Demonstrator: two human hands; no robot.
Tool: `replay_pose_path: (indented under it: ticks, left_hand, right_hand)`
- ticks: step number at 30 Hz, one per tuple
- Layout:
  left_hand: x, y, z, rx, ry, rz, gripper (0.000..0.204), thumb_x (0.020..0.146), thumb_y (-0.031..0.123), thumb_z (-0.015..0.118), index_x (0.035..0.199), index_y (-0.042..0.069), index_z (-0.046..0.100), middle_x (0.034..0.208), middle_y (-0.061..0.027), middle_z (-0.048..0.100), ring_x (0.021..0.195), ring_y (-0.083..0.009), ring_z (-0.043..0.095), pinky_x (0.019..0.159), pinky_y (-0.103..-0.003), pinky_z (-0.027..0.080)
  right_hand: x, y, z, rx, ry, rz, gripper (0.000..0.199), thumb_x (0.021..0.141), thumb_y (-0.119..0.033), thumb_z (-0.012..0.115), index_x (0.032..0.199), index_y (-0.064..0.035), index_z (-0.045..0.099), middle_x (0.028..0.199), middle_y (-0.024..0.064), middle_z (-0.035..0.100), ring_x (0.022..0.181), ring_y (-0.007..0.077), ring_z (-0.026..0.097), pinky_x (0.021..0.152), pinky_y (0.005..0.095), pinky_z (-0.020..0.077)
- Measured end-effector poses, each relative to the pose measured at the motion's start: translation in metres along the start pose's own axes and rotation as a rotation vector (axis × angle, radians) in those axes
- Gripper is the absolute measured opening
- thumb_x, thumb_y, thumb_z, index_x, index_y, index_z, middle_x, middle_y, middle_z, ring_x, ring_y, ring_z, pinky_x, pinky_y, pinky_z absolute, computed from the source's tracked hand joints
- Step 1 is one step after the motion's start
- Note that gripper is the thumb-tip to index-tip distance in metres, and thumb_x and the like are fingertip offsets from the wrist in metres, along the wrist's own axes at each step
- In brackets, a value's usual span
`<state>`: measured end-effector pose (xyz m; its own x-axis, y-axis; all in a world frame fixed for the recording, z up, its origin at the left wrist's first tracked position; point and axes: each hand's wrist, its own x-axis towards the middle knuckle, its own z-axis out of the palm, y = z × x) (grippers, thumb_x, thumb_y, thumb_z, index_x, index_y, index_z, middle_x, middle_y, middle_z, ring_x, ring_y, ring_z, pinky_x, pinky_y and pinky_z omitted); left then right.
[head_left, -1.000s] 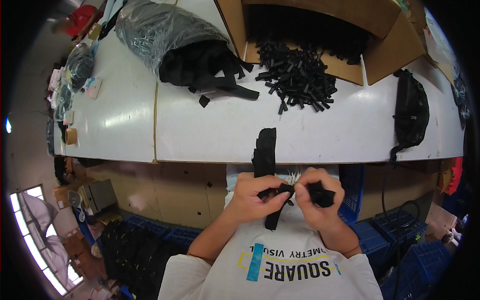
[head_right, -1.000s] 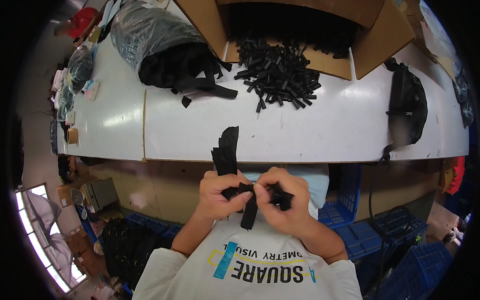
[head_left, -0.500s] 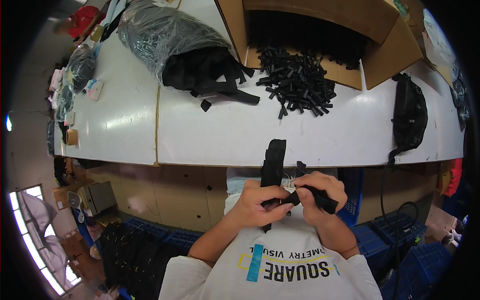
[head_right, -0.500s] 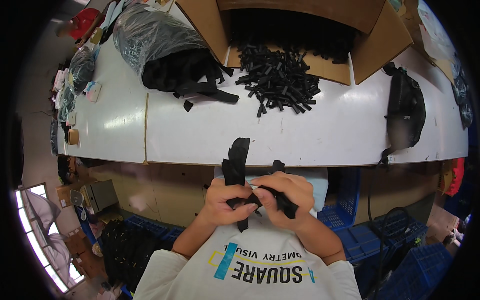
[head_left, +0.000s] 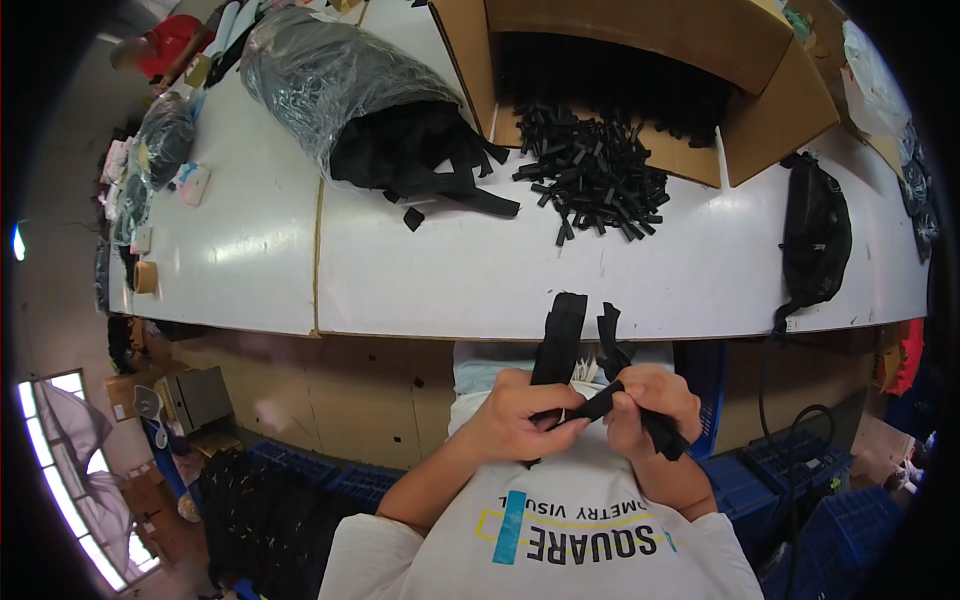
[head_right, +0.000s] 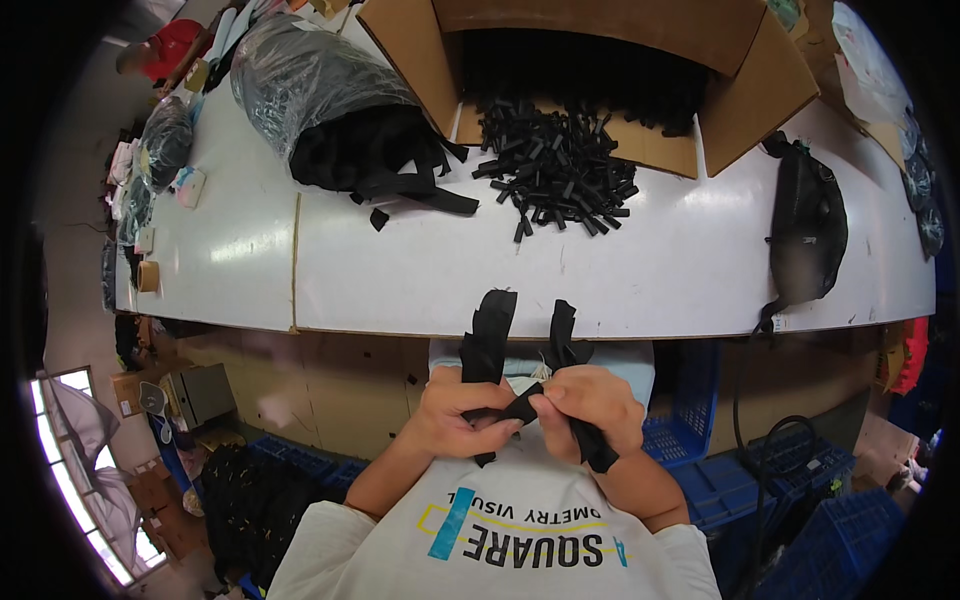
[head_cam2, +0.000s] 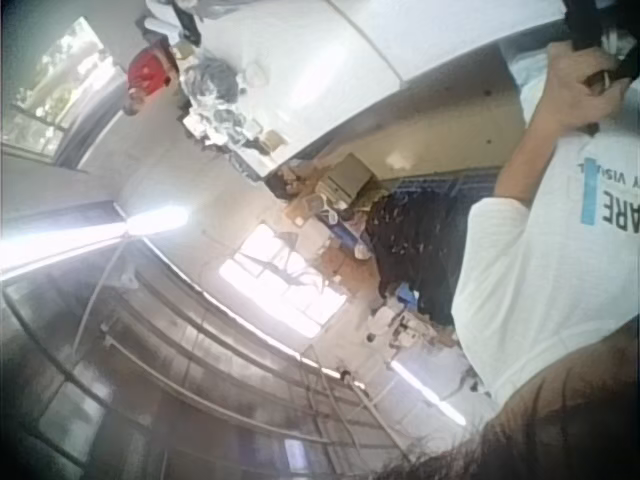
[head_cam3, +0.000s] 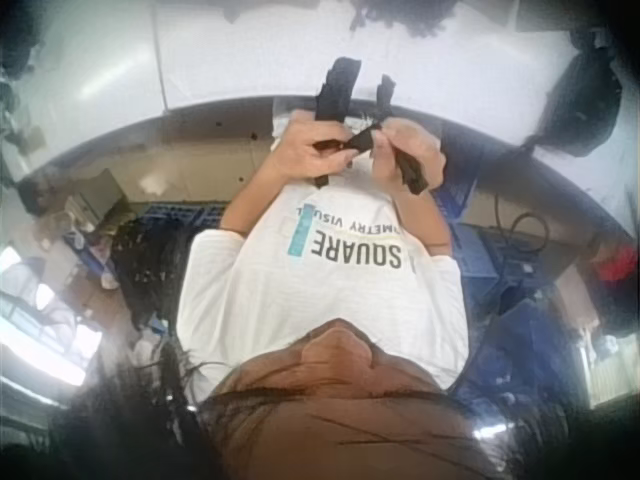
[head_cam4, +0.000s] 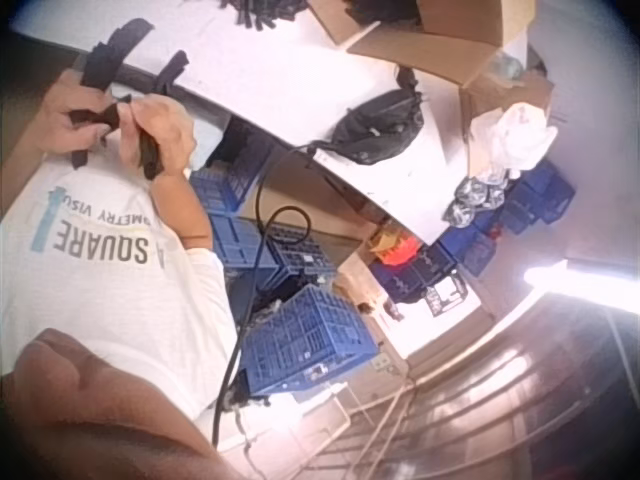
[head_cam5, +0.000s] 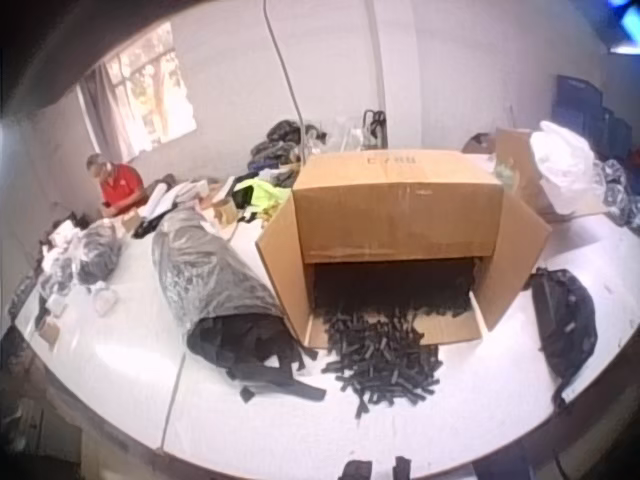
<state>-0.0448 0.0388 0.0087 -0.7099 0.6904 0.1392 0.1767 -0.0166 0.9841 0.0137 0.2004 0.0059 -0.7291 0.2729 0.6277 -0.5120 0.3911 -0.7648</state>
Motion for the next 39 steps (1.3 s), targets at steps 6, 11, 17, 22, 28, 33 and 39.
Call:
replay_pose_path:
  ticks: [6, 11, 17, 22, 28, 33, 39]
  left_hand:
    - [0.004, 0.002, 0.001, 0.023, -0.092, -0.029, 0.012, 0.067, 0.005, 0.071, 0.076, 0.007, 0.063, 0.046, -0.0006, 0.044, 0.037, -0.0105, 0.041, 0.039, -0.025, 0.029]
    - [0.007, 0.003, 0.006, 0.066, -0.066, -0.109, 0.018, 0.067, 0.008, 0.074, 0.083, 0.006, 0.066, 0.053, -0.0017, 0.05, 0.042, -0.0089, 0.041, 0.042, -0.023, 0.032]
    - [0.005, -0.015, -0.007, 0.061, 0.031, -0.116, 0.018, 0.068, 0.002, 0.07, 0.086, 0.003, 0.068, 0.061, -0.0035, 0.058, 0.045, -0.007, 0.046, 0.046, -0.02, 0.037]
    - [0.01, -0.016, -0.014, 0.068, 0.098, -0.091, 0.012, 0.072, -0.001, 0.063, 0.082, -0.001, 0.068, 0.059, -0.0055, 0.059, 0.049, -0.0088, 0.053, 0.048, -0.021, 0.04]
    - [0.009, -0.014, -0.014, -0.003, 0.082, -0.152, 0.013, 0.074, 0.003, 0.067, 0.087, 0.003, 0.068, 0.065, -0.0063, 0.061, 0.05, -0.009, 0.053, 0.05, -0.02, 0.041]
    - [0.006, -0.019, -0.004, -0.022, 0.033, -0.145, 0.003, 0.074, 0.005, 0.067, 0.074, 0.005, 0.064, 0.05, -0.0005, 0.047, 0.042, -0.0081, 0.042, 0.043, -0.024, 0.032]
    - [0.011, -0.011, 0.003, 0.086, -0.012, 0.011, 0.008, 0.067, 0.004, 0.065, 0.073, 0.003, 0.06, 0.05, -0.0057, 0.046, 0.041, -0.0175, 0.045, 0.042, -0.028, 0.033]
  right_hand:
    - [-0.004, -0.005, -0.007, 0.045, 0.077, 0.059, 0.018, 0.072, 0.003, 0.069, 0.087, 0.0012, 0.058, 0.072, 0.0121, 0.062, 0.059, 0.021, 0.062, 0.056, 0.0288, 0.0507]
    - [-0.022, -0.009, -0.038, 0.005, 0.218, 0.28, 0.028, 0.085, -0.019, 0.064, 0.088, -0.0001, 0.044, 0.061, 0.0072, 0.048, 0.042, 0.0151, 0.048, 0.036, 0.0229, 0.0382]
    - [-0.094, 0.053, -0.124, -0.393, 0.483, 0.692, 0.008, 0.085, -0.004, 0.061, 0.087, -0.0016, 0.054, 0.066, 0.0, 0.047, 0.039, 0.0038, 0.04, 0.033, 0.0187, 0.03]
    - [-0.184, 0.109, -0.221, -0.702, 0.527, 0.953, 0.018, 0.085, -0.017, 0.064, 0.094, -0.0038, 0.055, 0.074, 0.0039, 0.052, 0.053, 0.0105, 0.051, 0.048, 0.0244, 0.0419]
    - [-0.234, 0.133, -0.21, -1.42, -0.385, 0.967, 0.059, 0.07, -0.019, 0.072, 0.12, -0.0017, 0.047, 0.124, 0.0228, 0.046, 0.114, 0.037, 0.046, 0.094, 0.0417, 0.0385]
    - [-0.057, 0.037, -0.054, -0.425, -0.279, 0.333, 0.028, 0.069, -0.002, 0.065, 0.096, 0.002, 0.06, 0.084, 0.0148, 0.059, 0.075, 0.028, 0.056, 0.067, 0.036, 0.0454]
    - [0.036, 0.001, 0.008, -0.093, -0.342, 0.182, 0.029, 0.068, -0.002, 0.068, 0.096, 0.0026, 0.06, 0.065, 0.0098, 0.055, 0.054, 0.0189, 0.052, 0.049, 0.0276, 0.0419]
